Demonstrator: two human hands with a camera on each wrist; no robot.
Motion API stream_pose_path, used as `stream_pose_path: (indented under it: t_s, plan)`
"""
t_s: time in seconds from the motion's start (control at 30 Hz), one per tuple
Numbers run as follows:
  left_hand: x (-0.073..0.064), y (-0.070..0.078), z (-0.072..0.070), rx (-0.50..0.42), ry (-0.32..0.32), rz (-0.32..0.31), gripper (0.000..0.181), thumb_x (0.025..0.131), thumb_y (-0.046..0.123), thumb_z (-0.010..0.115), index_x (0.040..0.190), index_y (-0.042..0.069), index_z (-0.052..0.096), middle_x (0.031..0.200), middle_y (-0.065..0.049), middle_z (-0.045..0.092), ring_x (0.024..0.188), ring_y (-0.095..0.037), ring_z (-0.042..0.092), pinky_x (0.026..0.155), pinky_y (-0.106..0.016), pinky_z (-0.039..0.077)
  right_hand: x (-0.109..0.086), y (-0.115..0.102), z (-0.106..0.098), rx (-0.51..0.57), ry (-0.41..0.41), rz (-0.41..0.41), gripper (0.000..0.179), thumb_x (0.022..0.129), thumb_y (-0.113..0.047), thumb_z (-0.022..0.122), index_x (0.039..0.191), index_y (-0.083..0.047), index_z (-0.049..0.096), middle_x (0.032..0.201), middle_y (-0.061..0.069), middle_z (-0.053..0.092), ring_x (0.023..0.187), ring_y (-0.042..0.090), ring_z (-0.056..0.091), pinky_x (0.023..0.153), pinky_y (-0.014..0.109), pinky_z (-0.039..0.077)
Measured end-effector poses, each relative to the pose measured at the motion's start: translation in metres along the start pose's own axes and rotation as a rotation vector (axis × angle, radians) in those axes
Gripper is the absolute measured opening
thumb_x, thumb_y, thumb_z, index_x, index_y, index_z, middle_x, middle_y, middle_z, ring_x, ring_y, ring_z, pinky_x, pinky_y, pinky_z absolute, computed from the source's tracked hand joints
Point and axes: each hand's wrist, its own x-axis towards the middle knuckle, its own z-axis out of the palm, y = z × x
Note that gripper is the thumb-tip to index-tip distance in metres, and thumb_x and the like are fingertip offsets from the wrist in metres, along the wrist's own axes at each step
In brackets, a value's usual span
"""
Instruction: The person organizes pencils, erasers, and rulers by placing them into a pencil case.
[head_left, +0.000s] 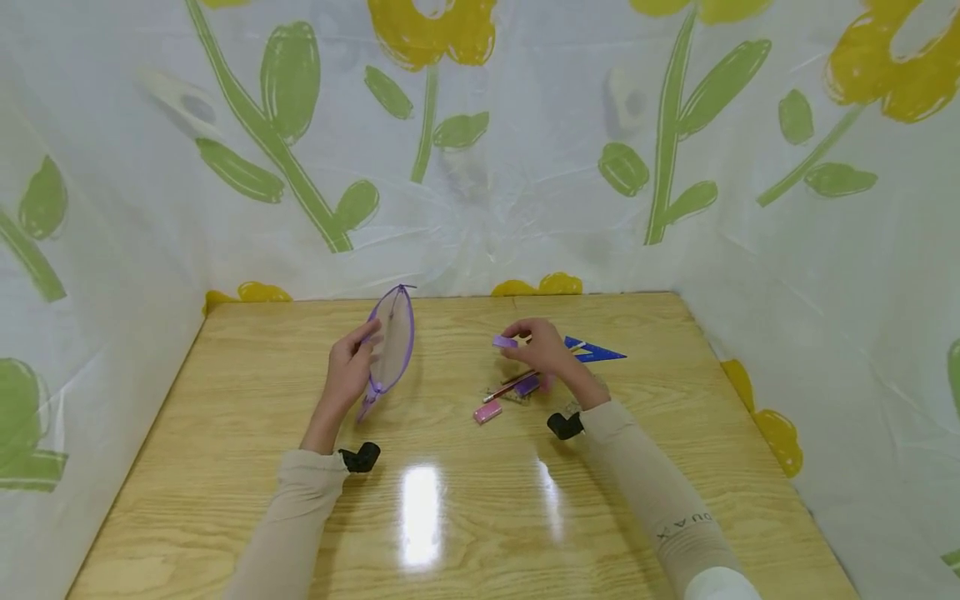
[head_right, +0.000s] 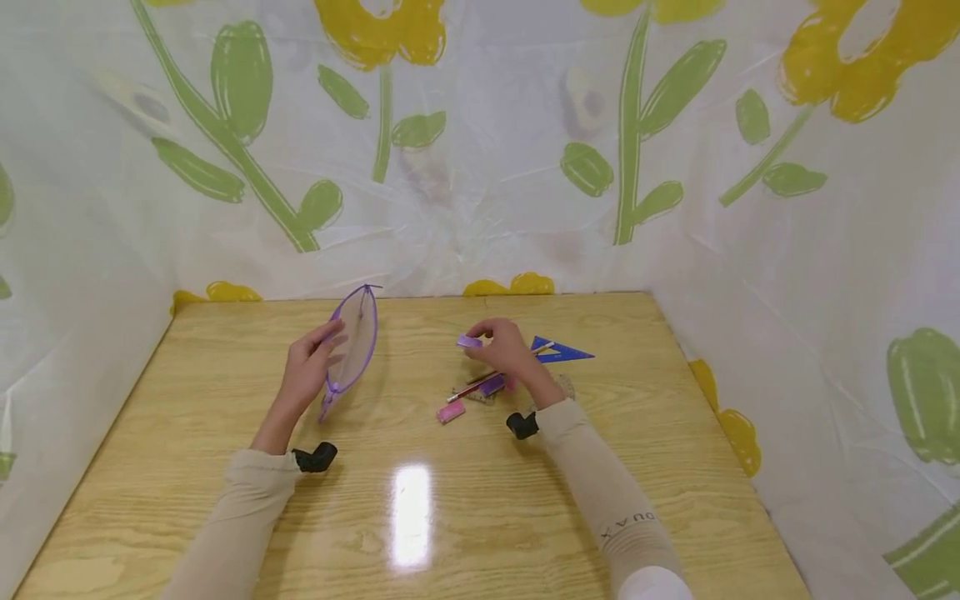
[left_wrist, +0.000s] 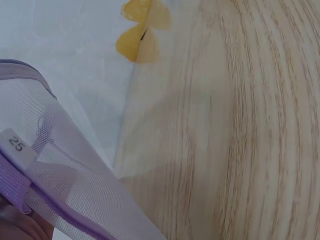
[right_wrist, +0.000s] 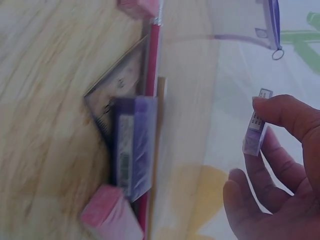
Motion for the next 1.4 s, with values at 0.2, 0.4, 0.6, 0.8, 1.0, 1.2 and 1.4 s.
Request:
stream_pose_path:
  t_s: [0.2, 0.4, 0.6, 0.8, 1.0, 1.2, 1.4]
  plan:
    - [0.001, 0.000, 0.003, -0.004, 0.001, -0.006, 0.045, 0.108, 0.007, 0.035, 0.151, -0.005, 0.041, 0.158, -0.021, 0.041, 0.140, -0.038, 0.046, 0.114, -0.051, 0.047, 0.006, -0.014, 0.004, 0.007, -0.021, -0.043, 0.028, 0.092, -0.016, 0.075, 0.118, -0.004, 0.072, 0.120, 0.014, 0.070, 0.108, 0.034, 0.060, 0.087, 0.042, 0.057]
    - [0.002, 0.002, 0.005, 0.019, 0.000, 0.003, 0.045, 0.107, 0.006, 0.035, 0.150, -0.006, 0.042, 0.157, -0.021, 0.043, 0.139, -0.038, 0.048, 0.112, -0.050, 0.049, 0.017, -0.031, 0.009, -0.002, -0.038, -0.071, 0.029, 0.092, -0.017, 0.076, 0.118, -0.005, 0.073, 0.122, 0.014, 0.069, 0.109, 0.035, 0.060, 0.090, 0.044, 0.056]
    - [0.003, 0.003, 0.007, 0.017, -0.011, 0.008, 0.045, 0.107, 0.004, 0.034, 0.150, -0.006, 0.041, 0.156, -0.022, 0.042, 0.138, -0.038, 0.049, 0.111, -0.050, 0.050, 0.032, -0.049, 0.016, -0.028, -0.051, -0.099, 0.027, 0.091, -0.017, 0.077, 0.115, -0.004, 0.073, 0.120, 0.014, 0.070, 0.112, 0.033, 0.060, 0.097, 0.045, 0.055]
    - [0.004, 0.003, 0.011, 0.008, -0.011, 0.017, 0.045, 0.106, 0.003, 0.034, 0.149, -0.008, 0.042, 0.154, -0.025, 0.044, 0.136, -0.040, 0.050, 0.110, -0.052, 0.050, 0.049, -0.063, 0.022, -0.032, -0.049, -0.124, 0.023, 0.090, -0.016, 0.078, 0.110, -0.005, 0.074, 0.116, 0.012, 0.070, 0.110, 0.032, 0.059, 0.095, 0.043, 0.055]
    - [0.003, 0.006, 0.015, 0.022, -0.029, 0.014, 0.047, 0.105, 0.002, 0.032, 0.150, -0.008, 0.041, 0.154, -0.026, 0.044, 0.136, -0.041, 0.050, 0.110, -0.052, 0.050, 0.064, -0.076, 0.025, -0.031, -0.058, -0.147, 0.023, 0.090, -0.014, 0.077, 0.109, -0.003, 0.074, 0.113, 0.013, 0.071, 0.105, 0.029, 0.060, 0.093, 0.040, 0.055]
    - [0.003, 0.005, 0.018, 0.024, -0.040, 0.020, 0.046, 0.106, 0.002, 0.032, 0.150, -0.009, 0.040, 0.155, -0.026, 0.043, 0.135, -0.041, 0.051, 0.108, -0.052, 0.052, 0.075, -0.087, 0.027, -0.081, -0.058, -0.180, 0.021, 0.089, -0.015, 0.078, 0.105, -0.002, 0.075, 0.110, 0.012, 0.073, 0.103, 0.026, 0.062, 0.096, 0.036, 0.053]
    - [0.001, 0.007, 0.022, 0.014, -0.039, 0.017, 0.046, 0.105, 0.002, 0.033, 0.149, -0.008, 0.042, 0.155, -0.025, 0.043, 0.135, -0.042, 0.051, 0.108, -0.052, 0.052, 0.085, -0.096, 0.031, -0.112, -0.085, -0.185, 0.022, 0.089, -0.015, 0.077, 0.108, -0.003, 0.075, 0.111, 0.012, 0.073, 0.107, 0.027, 0.063, 0.101, 0.035, 0.052]
